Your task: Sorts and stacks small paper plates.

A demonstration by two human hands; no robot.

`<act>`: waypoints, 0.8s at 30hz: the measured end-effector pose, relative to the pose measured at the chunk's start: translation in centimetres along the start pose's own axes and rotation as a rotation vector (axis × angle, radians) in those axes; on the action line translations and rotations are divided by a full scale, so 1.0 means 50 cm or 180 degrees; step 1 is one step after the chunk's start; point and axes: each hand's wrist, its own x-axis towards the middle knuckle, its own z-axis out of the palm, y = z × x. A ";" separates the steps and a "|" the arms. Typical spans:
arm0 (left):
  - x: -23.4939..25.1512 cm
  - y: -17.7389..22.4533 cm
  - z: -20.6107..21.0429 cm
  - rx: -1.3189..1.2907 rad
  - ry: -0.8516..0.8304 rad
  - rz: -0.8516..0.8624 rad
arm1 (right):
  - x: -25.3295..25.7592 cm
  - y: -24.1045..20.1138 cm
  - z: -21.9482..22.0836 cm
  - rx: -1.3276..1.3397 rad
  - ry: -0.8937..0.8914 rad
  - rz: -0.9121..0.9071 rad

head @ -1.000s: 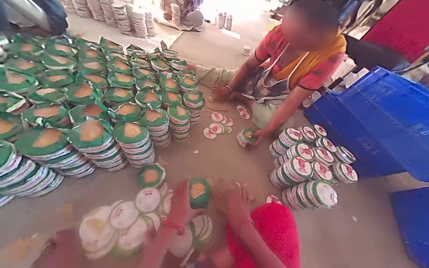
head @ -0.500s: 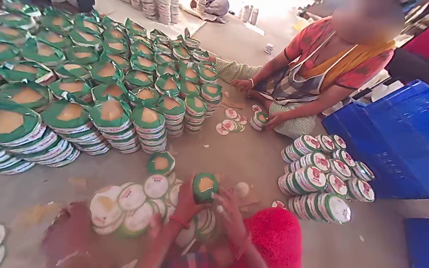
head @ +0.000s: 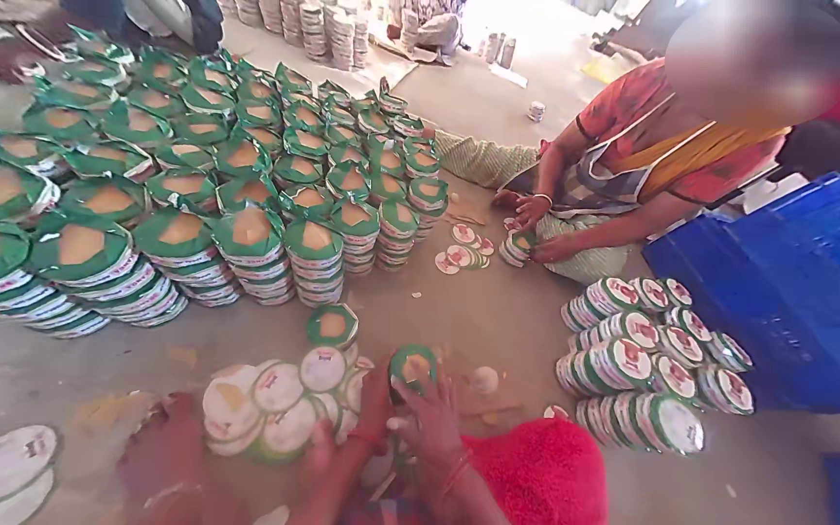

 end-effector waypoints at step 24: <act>0.065 -0.134 0.084 0.0021 -0.0158 -0.0194 | 0.084 0.101 -0.067 -0.0627 0.0093 0.0367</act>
